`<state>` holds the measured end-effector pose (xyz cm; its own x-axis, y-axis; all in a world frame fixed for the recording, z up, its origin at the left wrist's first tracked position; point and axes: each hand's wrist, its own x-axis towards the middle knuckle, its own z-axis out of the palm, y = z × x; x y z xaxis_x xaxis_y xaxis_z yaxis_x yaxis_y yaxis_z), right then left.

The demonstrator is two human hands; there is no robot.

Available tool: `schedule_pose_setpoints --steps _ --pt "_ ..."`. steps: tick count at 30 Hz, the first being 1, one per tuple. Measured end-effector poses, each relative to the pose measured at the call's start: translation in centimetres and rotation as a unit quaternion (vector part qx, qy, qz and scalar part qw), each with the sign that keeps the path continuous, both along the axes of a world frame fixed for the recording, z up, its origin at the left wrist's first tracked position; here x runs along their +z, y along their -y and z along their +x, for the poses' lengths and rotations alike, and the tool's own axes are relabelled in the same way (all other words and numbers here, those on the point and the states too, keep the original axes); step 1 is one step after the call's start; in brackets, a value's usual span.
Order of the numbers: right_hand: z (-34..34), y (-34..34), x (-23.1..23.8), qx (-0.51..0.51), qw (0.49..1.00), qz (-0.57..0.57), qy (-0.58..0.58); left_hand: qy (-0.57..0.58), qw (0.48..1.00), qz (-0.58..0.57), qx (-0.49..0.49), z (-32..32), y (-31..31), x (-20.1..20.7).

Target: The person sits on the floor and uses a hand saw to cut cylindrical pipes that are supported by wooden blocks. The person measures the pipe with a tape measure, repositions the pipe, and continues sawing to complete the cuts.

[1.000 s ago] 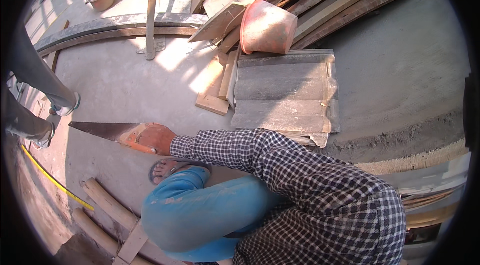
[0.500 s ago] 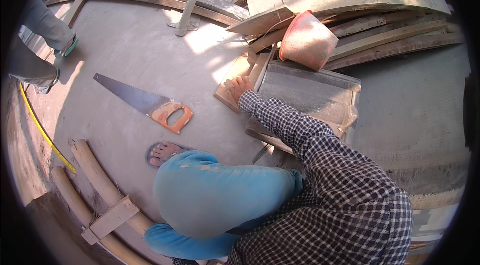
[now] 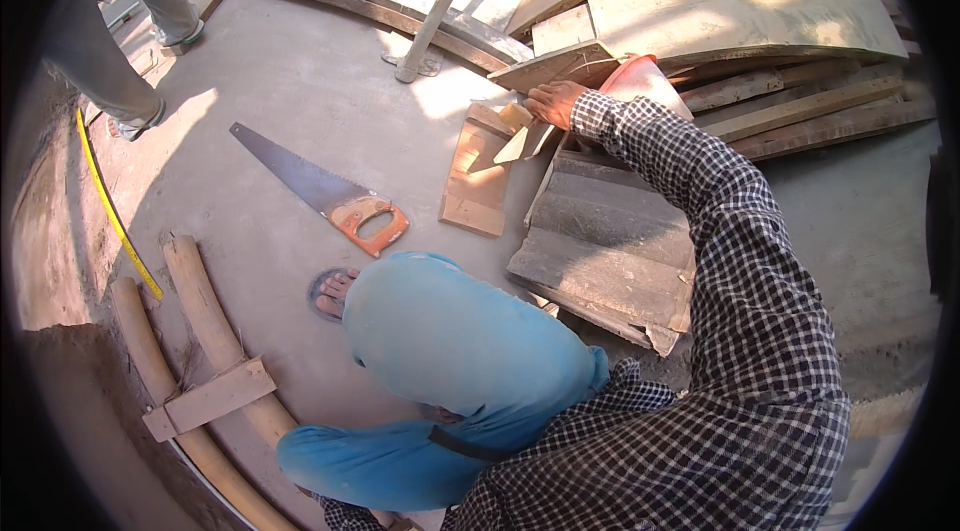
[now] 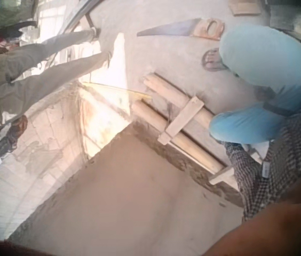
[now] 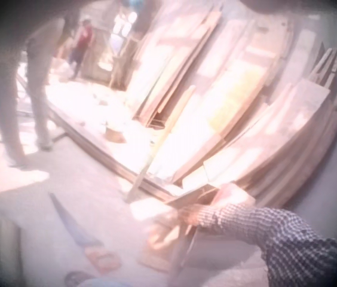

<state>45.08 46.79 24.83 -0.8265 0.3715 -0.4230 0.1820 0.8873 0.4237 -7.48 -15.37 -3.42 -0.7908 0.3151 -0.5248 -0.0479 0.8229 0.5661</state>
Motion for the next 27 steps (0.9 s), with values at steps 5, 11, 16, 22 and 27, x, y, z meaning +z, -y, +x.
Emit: schedule_pose_setpoints --steps 5,11,16,22,27 --pt "2.4 0.1 3.9 -0.141 0.979 0.087 -0.123 0.017 0.996 0.018 0.084 4.3 3.1 -0.8" --pt "-2.1 3.1 -0.6 -0.129 0.977 0.090 0.144 0.051 0.984 0.025 0.170 8.2 6.6 -3.1" --pt "-4.8 1.4 3.8 -0.167 0.978 0.035 0.116 -0.017 0.994 -0.101 0.036 5.9 8.2 -5.9" --pt "-14.0 2.8 17.3 -0.176 0.934 -0.163 -0.266 0.025 0.989 -0.142 0.034 6.5 7.6 -3.1" --pt "-26.8 13.1 15.0 0.151 0.904 -0.287 -0.277 0.015 0.981 -0.193 -0.014 6.3 6.9 -1.2"
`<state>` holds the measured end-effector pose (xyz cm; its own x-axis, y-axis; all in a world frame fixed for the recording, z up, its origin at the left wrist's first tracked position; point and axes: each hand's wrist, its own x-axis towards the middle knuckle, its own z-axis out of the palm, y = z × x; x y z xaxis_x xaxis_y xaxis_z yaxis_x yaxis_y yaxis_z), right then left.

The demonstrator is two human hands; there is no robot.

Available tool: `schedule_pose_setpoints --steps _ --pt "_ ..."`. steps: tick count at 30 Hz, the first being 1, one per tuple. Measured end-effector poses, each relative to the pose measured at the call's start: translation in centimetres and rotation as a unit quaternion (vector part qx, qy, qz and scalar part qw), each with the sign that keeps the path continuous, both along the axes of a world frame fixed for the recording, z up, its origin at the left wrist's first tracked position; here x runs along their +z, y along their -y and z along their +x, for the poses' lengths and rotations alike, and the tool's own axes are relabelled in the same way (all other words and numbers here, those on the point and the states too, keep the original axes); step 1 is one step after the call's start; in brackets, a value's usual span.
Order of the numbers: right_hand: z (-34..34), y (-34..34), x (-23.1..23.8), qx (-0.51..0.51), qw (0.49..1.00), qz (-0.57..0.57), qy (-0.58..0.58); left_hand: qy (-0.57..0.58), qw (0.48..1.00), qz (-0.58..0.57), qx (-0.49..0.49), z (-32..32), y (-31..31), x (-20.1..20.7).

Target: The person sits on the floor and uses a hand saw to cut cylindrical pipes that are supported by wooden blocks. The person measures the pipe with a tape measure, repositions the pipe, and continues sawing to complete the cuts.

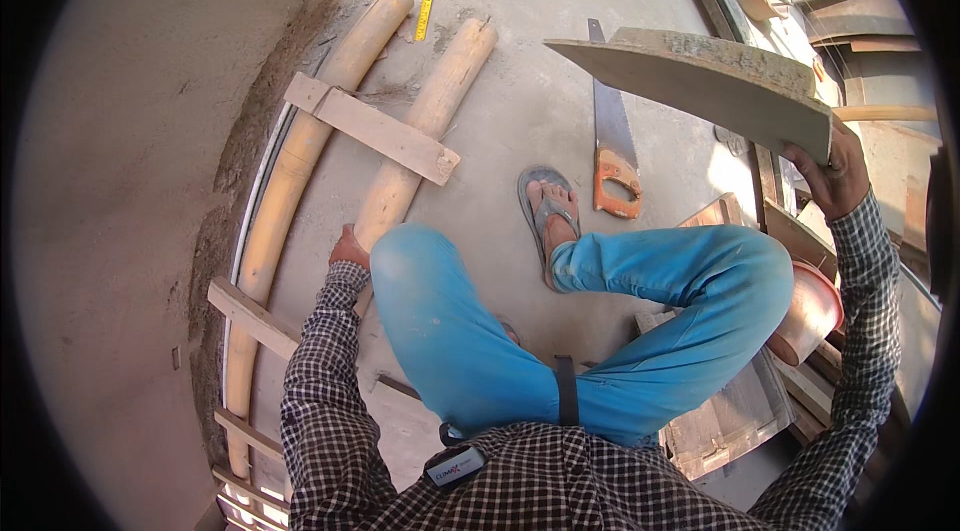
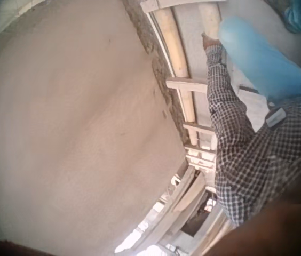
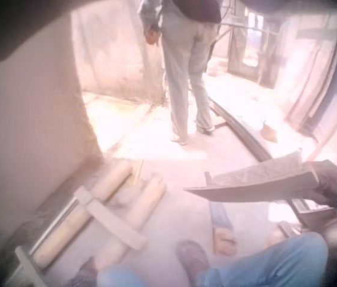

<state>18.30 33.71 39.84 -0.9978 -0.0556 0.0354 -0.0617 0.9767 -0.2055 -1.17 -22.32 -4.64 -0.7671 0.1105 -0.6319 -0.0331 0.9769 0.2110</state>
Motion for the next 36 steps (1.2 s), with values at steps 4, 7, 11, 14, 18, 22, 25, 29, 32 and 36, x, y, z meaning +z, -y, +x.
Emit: schedule_pose_setpoints --steps 4,7,11,14,18,22,25,29,32,36 --pt "-4.7 5.3 -4.1 0.249 0.953 0.149 0.088 0.047 0.999 -0.016 -0.010 -0.2 -1.1 1.6" --pt "-4.2 7.3 -8.9 0.390 0.904 0.160 0.070 0.060 0.998 -0.013 -0.028 -0.3 -2.0 3.7" --pt "-2.0 8.9 -12.2 0.469 0.872 0.132 0.043 0.047 0.998 0.000 -0.051 -0.1 -1.1 2.3" --pt "-1.1 8.0 -13.7 0.485 0.867 0.111 -0.031 0.045 0.997 -0.009 -0.060 0.4 -0.4 2.3" --pt "-0.5 7.4 -18.4 0.475 0.871 0.065 -0.104 0.054 0.996 -0.012 -0.065 0.7 -1.2 5.2" --pt "1.9 9.9 -27.0 0.475 0.877 0.061 -0.050 0.026 0.997 0.014 -0.074 0.3 -0.8 5.0" --pt "4.6 12.0 -35.2 0.522 0.851 0.049 0.034 0.024 0.997 0.017 -0.068 0.5 -0.6 5.8" --pt "1.7 15.9 -41.2 0.560 0.824 0.065 0.049 0.019 0.997 0.023 -0.074 0.6 -0.3 5.1" --pt "-1.7 18.4 -46.0 0.551 0.829 0.083 0.040 0.009 0.996 0.024 -0.083 0.2 0.1 4.7" --pt "-5.3 24.0 -49.7 0.460 0.882 0.107 -0.010 -0.096 0.988 0.020 -0.117 0.9 -0.4 3.4"
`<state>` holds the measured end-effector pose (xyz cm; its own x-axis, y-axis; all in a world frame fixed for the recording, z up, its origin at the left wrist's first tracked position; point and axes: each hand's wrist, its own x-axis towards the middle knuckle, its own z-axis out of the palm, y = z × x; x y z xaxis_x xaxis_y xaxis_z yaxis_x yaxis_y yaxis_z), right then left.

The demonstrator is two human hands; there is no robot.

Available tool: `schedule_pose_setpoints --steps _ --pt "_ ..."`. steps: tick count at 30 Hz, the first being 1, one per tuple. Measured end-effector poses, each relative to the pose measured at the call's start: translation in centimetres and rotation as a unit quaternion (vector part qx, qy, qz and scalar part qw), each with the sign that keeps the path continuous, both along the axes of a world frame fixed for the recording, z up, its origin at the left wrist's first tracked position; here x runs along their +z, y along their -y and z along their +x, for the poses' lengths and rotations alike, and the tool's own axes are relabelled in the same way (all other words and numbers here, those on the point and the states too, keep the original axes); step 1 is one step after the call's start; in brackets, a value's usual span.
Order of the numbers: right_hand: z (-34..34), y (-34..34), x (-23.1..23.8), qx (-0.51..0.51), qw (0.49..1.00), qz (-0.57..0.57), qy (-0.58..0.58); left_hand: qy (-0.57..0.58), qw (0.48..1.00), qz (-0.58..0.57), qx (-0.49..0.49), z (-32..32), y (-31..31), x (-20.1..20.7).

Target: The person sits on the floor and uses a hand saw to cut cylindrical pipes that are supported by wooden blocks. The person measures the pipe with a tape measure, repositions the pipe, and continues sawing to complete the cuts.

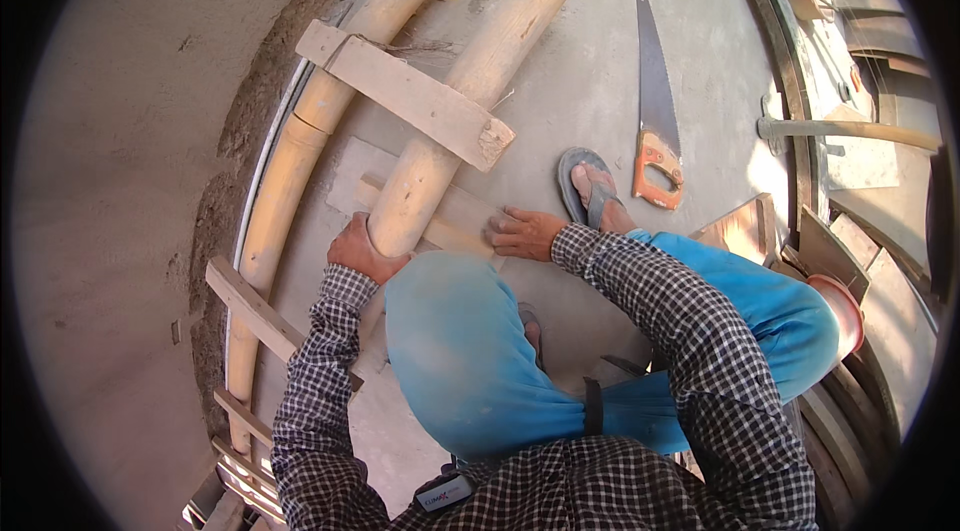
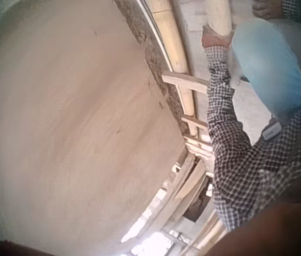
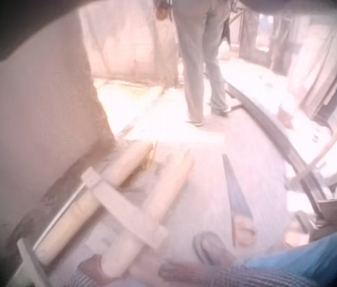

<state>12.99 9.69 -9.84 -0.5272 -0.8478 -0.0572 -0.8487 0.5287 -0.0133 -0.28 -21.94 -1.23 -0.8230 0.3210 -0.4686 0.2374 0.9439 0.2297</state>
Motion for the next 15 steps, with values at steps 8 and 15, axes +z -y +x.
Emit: schedule_pose_setpoints --steps 8,15 --pt "-2.3 -7.8 9.1 -0.274 0.941 0.025 0.199 -0.015 0.988 0.122 0.091 4.7 5.9 0.9" --pt "9.8 -20.3 4.0 -0.685 0.642 0.197 0.283 0.018 0.989 0.117 0.088 4.9 3.2 1.9"
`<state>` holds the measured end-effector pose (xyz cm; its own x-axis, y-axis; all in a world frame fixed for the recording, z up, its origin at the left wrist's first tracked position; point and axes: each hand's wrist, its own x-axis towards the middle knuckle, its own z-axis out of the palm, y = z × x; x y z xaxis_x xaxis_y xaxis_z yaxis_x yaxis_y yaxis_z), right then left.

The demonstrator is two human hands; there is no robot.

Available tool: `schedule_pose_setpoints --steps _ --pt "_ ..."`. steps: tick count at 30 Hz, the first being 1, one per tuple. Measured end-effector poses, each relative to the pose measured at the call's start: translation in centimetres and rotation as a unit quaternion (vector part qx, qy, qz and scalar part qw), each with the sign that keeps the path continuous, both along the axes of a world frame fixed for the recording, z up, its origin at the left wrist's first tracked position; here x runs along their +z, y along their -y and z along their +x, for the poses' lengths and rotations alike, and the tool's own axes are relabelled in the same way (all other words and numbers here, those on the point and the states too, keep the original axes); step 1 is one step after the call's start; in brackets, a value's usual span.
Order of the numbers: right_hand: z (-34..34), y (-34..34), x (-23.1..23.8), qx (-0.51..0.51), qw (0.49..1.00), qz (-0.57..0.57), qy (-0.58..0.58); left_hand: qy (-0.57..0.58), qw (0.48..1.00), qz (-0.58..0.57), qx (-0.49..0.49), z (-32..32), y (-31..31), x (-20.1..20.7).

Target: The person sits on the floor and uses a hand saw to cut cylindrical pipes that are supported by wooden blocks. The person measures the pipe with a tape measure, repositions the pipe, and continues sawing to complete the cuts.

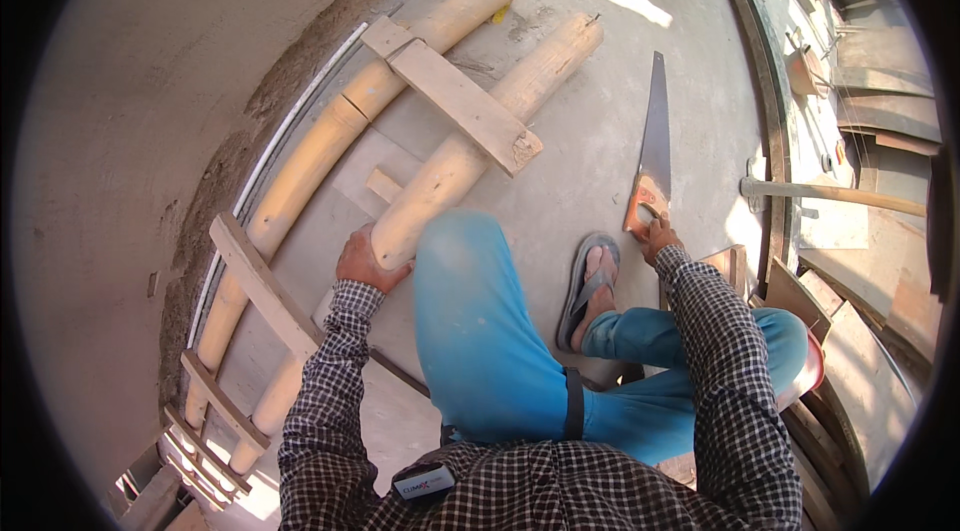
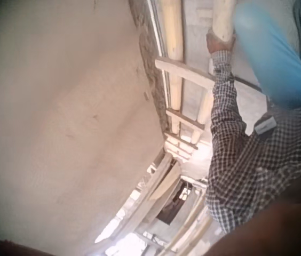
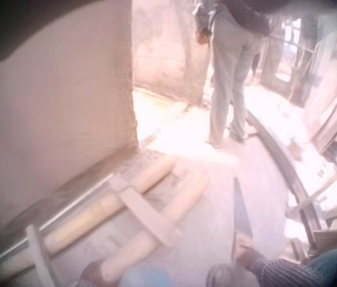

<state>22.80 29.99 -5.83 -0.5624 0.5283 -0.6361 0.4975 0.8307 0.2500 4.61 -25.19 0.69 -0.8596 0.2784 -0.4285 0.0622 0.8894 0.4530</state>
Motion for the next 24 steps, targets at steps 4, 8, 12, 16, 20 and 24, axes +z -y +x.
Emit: schedule_pose_setpoints --steps 4,8,12,16,20,24 --pt "-0.9 4.5 -2.8 -0.061 0.997 0.049 -0.005 -0.003 0.999 -0.022 0.043 0.2 0.8 -2.9" --pt "0.0 4.5 -5.1 0.026 0.985 0.122 -0.118 -0.069 0.996 -0.022 0.042 1.5 1.9 -2.2" --pt "-1.1 1.4 -6.8 0.143 0.977 0.037 -0.155 -0.058 0.997 -0.040 0.037 1.1 1.1 -3.2" --pt "-5.3 3.8 -3.2 -0.011 0.989 -0.033 -0.144 -0.039 0.997 -0.064 0.030 0.6 1.5 -3.5" --pt "-8.8 6.0 1.5 -0.057 0.911 -0.026 -0.409 -0.030 0.998 -0.057 0.027 0.5 1.1 -3.9" --pt "-10.2 9.2 12.8 -0.131 0.837 -0.187 -0.496 0.001 0.998 -0.050 0.048 0.7 1.4 -4.1"
